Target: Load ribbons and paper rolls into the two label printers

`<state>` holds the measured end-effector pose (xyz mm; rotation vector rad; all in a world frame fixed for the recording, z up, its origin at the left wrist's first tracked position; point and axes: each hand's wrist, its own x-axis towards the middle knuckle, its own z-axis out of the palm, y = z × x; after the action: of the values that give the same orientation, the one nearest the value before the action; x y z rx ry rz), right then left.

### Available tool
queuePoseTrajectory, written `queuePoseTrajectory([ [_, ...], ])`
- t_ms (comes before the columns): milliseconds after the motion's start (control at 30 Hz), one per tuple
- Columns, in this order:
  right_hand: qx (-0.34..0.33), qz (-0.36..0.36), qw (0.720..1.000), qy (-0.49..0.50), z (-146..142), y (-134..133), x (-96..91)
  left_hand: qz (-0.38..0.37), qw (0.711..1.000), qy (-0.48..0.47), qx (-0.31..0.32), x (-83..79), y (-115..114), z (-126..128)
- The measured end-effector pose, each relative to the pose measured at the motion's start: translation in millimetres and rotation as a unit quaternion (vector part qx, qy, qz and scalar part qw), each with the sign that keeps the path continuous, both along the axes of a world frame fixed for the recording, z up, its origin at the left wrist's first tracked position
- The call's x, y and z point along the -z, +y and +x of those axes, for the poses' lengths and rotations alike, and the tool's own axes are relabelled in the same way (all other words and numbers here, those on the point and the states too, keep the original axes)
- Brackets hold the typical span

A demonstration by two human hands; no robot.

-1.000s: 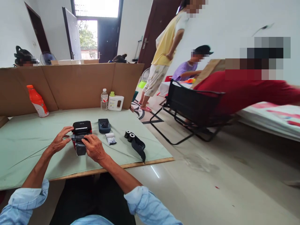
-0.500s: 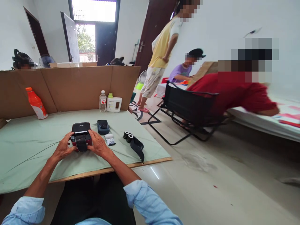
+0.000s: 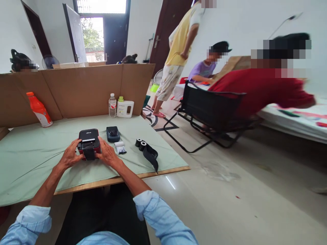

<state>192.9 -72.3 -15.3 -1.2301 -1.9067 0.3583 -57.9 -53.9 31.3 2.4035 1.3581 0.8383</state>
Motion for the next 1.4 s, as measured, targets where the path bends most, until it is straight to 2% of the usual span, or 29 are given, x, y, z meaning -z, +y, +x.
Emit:
queuePoseTrajectory([
  [133,-0.002,-0.085,0.996,0.038,-7,-5,5.8,-0.011,1.000,-0.025,0.001,11.0,-2,8],
  [233,-0.014,-0.093,0.994,0.055,-9,-9,6.4,-0.018,0.999,-0.038,-0.010,17.5,-6,12],
  [367,-0.014,-0.105,0.993,0.055,-16,-14,-0.4,-0.018,0.999,-0.038,-0.023,18.1,-14,6],
  [500,-0.036,-0.086,0.994,0.051,-41,-12,-12.2,-0.007,0.998,-0.045,-0.044,9.8,-22,-23],
  [700,-0.113,-0.116,0.985,0.053,-113,10,-29.8,0.009,0.991,-0.056,-0.123,-10.8,-29,-92],
  [833,-0.142,-0.121,0.980,0.061,-148,23,-26.1,-0.015,0.986,-0.045,-0.160,-14.7,-28,-120],
  [933,-0.133,-0.118,0.982,0.058,-157,26,-18.1,-0.008,0.985,-0.035,-0.168,-10.6,-25,-128],
  [1067,-0.132,-0.090,0.987,0.031,-152,22,-10.9,0.022,0.984,-0.013,-0.175,-3.6,-21,-133],
  [1167,-0.105,-0.040,0.993,-0.030,-131,11,-7.9,0.052,0.984,0.018,-0.168,-4.8,-27,-134],
  [1267,-0.016,-0.004,0.995,-0.102,-91,-2,-7.3,0.135,0.975,0.051,-0.166,-17.0,-44,-123],
  [1400,0.161,0.006,0.978,-0.133,-21,-13,-11.6,0.276,0.946,0.048,-0.162,-41.4,-74,-83],
])
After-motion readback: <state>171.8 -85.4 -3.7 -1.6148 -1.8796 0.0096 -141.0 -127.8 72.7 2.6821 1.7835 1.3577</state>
